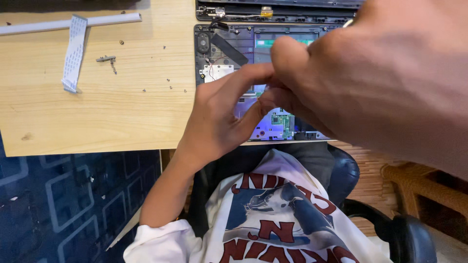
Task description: The person uses a red screwdriver to remove screws from the internal chassis of a disassembled laptop. They carefully unscrew fasteners from the motherboard area and place them on the table, then proceed to remove a metal bracket from the laptop's interior.
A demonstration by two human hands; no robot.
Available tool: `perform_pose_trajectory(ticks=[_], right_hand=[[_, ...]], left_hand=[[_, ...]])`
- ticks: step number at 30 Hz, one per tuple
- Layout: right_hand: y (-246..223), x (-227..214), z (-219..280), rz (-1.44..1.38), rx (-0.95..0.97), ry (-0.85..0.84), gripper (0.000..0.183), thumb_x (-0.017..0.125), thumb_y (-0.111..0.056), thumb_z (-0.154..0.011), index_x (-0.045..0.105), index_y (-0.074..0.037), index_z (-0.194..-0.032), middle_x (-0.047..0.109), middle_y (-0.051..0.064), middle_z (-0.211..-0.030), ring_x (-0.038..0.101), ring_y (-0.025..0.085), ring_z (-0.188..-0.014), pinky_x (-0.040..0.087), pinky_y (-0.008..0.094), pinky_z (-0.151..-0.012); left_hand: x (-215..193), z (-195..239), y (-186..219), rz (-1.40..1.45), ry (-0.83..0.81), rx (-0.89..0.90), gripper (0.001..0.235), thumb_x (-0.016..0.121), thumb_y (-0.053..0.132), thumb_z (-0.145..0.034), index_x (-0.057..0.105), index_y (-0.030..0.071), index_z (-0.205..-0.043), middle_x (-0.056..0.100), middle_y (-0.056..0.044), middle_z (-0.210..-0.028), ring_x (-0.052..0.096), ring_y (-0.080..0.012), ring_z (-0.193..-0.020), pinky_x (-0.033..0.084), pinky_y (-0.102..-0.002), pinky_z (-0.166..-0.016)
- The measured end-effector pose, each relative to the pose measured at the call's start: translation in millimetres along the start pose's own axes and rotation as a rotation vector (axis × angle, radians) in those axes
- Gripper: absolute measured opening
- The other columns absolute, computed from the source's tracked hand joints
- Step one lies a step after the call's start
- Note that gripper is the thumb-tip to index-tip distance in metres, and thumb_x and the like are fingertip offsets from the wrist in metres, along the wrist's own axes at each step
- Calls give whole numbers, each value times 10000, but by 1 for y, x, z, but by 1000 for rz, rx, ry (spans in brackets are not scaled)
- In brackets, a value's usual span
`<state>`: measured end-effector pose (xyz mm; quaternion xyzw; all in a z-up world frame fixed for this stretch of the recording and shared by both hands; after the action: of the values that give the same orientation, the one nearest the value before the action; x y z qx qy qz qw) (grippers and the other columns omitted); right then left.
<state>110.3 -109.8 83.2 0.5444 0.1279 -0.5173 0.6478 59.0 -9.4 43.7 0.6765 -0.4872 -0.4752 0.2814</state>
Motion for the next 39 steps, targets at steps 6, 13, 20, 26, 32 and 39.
perform_pose_trajectory(ticks=[6, 13, 20, 26, 32, 39], right_hand=[[8, 8, 2, -44, 88, -52, 702, 130, -693, -1201, 469, -199, -834, 484, 12, -502, 499, 200, -390, 300, 322, -431], [-5, 3, -2, 18, -62, -108, 305, 384, -500, -1001, 492, -219, -949, 489, 17, -622, 493, 181, -427, 375, 341, -456], [-16, 8, -15, 172, -289, -165, 287, 405, -351, -1021, 618, -204, -897, 535, 31, -763, 481, 192, -648, 320, 321, -498], [17, 30, -12, -30, 47, -171, 455, 296, -665, -1020, 530, -276, -986, 630, -89, -732, 699, 123, -650, 490, 291, -591], [14, 36, 0, 93, 96, -474, 801, 42, -848, -1020, 472, -322, -596, 492, -117, -515, 529, 100, -544, 334, 310, -727], [-18, 11, 1, 47, 38, -298, 572, 317, -621, -937, 401, -251, -1364, 552, -55, -691, 563, 217, -356, 375, 465, -431]], left_hand=[[19, -1, -6, 54, -192, -17, 351, 526, 55, -1019, 414, 99, -1348, 639, -140, -1247, 667, -324, -1061, 505, -346, -872], [11, 2, -7, -11, -165, -54, 201, 466, 67, -989, 461, 32, -1187, 553, -133, -859, 466, -304, -730, 381, -373, -680], [-8, 25, -27, -168, 5, -56, 281, 461, 165, -1010, 516, 17, -1244, 642, -129, -1228, 623, -307, -1181, 453, -439, -983], [9, 38, -30, -455, -52, 93, 210, 538, 197, -980, 624, 52, -1105, 590, -117, -1247, 568, -302, -1215, 384, -426, -1009], [7, 36, -28, -456, -43, 105, 189, 545, 167, -963, 647, 55, -1076, 594, -113, -1227, 563, -290, -1204, 384, -425, -994], [5, 36, -28, -471, -35, 109, 172, 554, 165, -969, 644, 63, -1075, 595, -107, -1232, 565, -278, -1203, 384, -415, -999]])
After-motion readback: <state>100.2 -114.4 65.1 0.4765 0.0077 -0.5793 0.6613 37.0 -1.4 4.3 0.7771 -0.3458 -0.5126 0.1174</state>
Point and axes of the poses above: each hand's wrist, its own z-axis away from the middle knuckle, its own x-axis out of the palm, y = z × x, the point moved 8 cm from there along -z, towards the middle knuckle
